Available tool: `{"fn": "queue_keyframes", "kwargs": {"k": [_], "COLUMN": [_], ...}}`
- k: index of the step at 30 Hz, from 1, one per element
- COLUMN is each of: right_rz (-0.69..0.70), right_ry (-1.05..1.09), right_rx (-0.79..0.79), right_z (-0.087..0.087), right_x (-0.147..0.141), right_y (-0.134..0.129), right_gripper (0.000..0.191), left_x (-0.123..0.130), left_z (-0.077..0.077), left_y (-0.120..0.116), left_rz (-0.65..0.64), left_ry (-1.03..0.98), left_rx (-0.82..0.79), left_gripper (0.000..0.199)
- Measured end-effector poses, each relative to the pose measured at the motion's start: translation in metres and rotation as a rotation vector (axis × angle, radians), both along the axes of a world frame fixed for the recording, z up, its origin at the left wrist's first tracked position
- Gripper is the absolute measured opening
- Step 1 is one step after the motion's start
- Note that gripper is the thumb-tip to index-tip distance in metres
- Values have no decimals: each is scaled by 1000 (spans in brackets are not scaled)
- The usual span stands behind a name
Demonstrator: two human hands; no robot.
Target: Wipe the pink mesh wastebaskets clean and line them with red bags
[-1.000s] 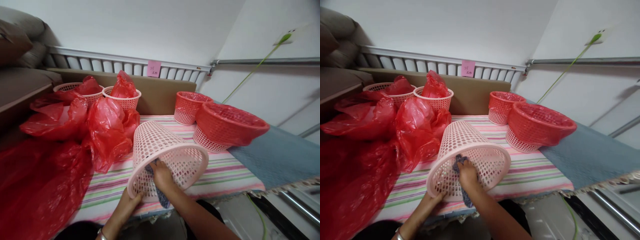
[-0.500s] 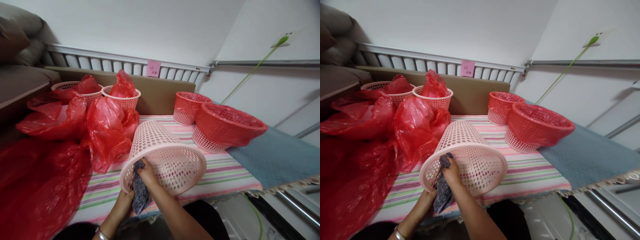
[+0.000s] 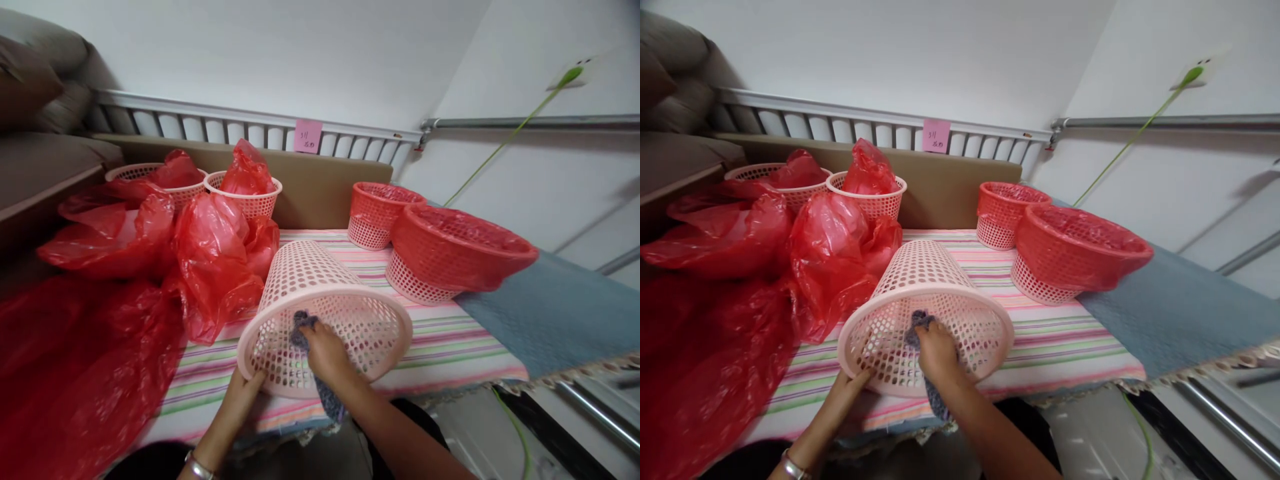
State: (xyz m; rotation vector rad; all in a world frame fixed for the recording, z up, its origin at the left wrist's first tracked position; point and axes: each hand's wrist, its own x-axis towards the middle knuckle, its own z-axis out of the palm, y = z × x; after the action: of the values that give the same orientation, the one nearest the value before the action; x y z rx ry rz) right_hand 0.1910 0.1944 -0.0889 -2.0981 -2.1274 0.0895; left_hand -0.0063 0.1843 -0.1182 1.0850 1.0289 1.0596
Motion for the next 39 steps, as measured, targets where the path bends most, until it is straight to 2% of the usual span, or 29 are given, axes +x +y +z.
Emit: {"fn": "queue_keyframes", "kwargs": {"k": [4,7,11,14,16,18,22,26,29,33,36,39], "right_rz": [-179,-252,-187,-85,-9,21,9,-22,-88,-170,-125,-4], "right_ry": [-22,183,611,723,674,487,115,-28,13,235,393,427], "right_rx": [14,14,0,64,116,102,34,2,-17,-43,-53,12], "right_z": [-5,-8,-4,0,0,-2,-6,-5,-5,-5,-1,2], "right_x": [11,-8,-49,-66,-64,-54,-22,0,0,-27,-52,-61], "right_y": [7,17,30,29,23,14,0,-1,4,14,21,18], "right_gripper": [50,55,56,60,62,61,54,48,48,54,57,59], "left_x": [6,10,14,20,21,19,5,-3,-2,3,9,16], "left_z": [-2,-11,-27,-34,-34,-29,-14,-4,-5,-15,-28,-38], "left_y": [-2,-2,-1,-4,-7,-9,-6,0,2,1,-1,-5], "left_rz": [-46,-73,-112,-35,-16,-57,-91,-38,-61,-98,-77,-53], "left_ry": [37,57,-45,-86,-97,-81,86,106,117,66,-12,-63], "left_rx": [27,38,86,98,85,79,85,61,57,80,77,65], "left_gripper": [60,59,66,70,74,71,42,36,41,60,69,73]}}
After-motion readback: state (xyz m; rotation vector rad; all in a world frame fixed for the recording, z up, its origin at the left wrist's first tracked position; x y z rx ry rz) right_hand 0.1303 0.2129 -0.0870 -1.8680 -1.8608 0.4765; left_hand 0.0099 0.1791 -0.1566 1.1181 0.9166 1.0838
